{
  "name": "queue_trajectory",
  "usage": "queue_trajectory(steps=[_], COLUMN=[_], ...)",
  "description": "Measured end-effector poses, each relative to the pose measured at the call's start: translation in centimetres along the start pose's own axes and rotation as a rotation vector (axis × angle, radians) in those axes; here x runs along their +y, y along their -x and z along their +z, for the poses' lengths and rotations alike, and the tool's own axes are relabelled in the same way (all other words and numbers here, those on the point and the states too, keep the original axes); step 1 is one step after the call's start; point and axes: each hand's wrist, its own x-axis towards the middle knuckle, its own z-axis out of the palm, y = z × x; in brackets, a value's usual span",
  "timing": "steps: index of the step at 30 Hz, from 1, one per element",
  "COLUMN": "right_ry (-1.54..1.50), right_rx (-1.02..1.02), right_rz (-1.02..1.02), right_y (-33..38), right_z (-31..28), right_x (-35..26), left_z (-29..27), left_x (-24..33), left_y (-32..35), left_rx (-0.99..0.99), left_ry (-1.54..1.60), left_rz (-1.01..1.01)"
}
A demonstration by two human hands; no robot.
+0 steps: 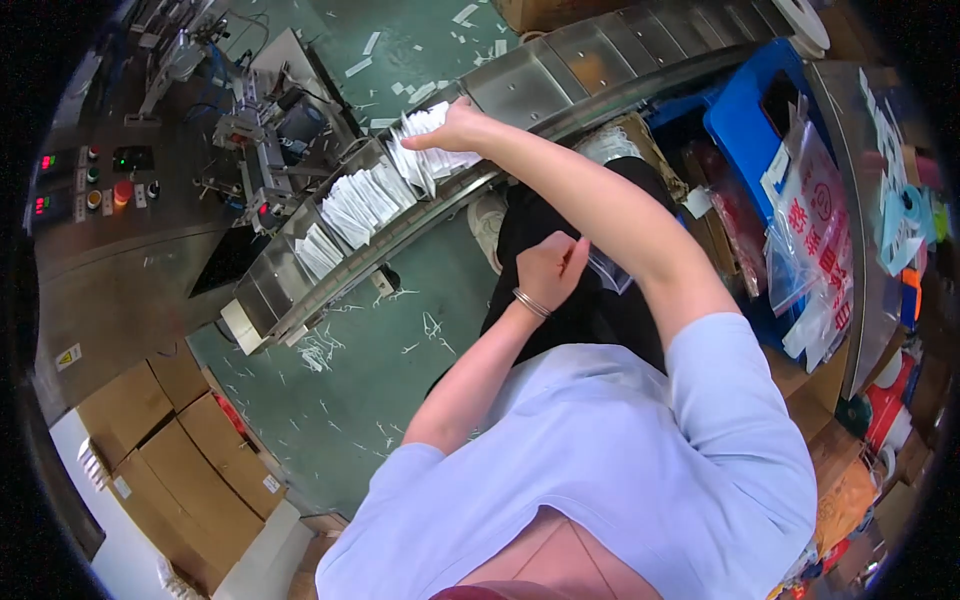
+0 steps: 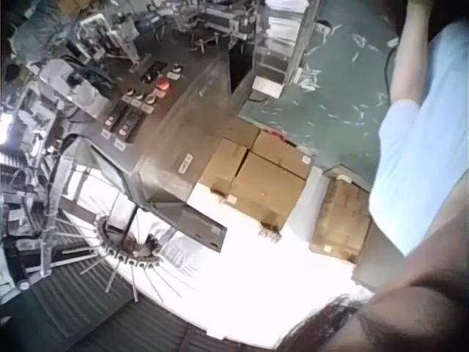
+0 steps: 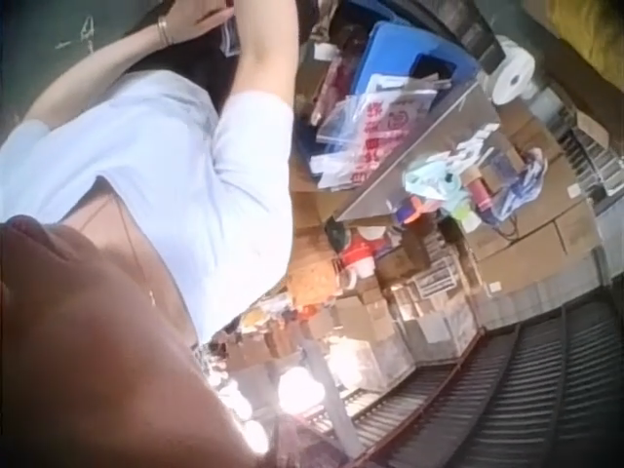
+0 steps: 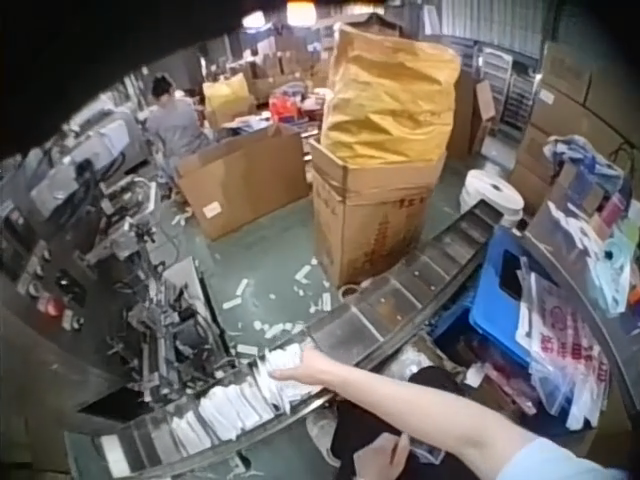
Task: Operating machinery and packaging small components in a factory setting.
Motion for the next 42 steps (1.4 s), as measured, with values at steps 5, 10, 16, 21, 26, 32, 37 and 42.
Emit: queue_trajectory(steps=[5, 10, 16, 21, 26, 32, 37, 42], right_ry=[0.124, -0.035, -0.139, -0.136, -0.339, -0.910, -1.105, -1.232], right_rx=[0.031, 0.127, 0.054, 0.041, 0.023, -0.350, -0.338, -0.257], right_rz=[0.339, 0.303, 0.205, 0.125, 0.187, -0.156, -0.260, -0.356], right_y=[-3.4, -4.2, -4.9, -3.5, -5.0, 0.7, 0.8, 0.0], right_z=[5.9, 7.3, 4.7, 3.4, -0.2, -2.4, -1.3, -1.4], right_x=[-1.1, -1.0, 0.8, 0.4, 4.3, 2.5, 3.0, 4.0], left_z=[-0.6, -1.3, -1.7, -3.7, -8.9, -14.9, -15.3, -10.6], left_x=[-1.4, -2.1, -1.7, -2.2, -3.2, -7.5, -9.4, -6.5], left_y=[0.1, 0.1, 0.1, 0.8, -4.1, -11.2, -15.5, -17.4], left_rx=[0.011, 0.044, 0.108, -0.022, 0.589, 0.571, 0.381, 0.454], left_ry=[-0.060, -0.051, 0.117, 0.693, 0.581, 0.429, 0.272, 0.412], left_rz=[0.059, 0.127, 0.104, -0.542, -0.603, -0.667, -0.813, -0.570])
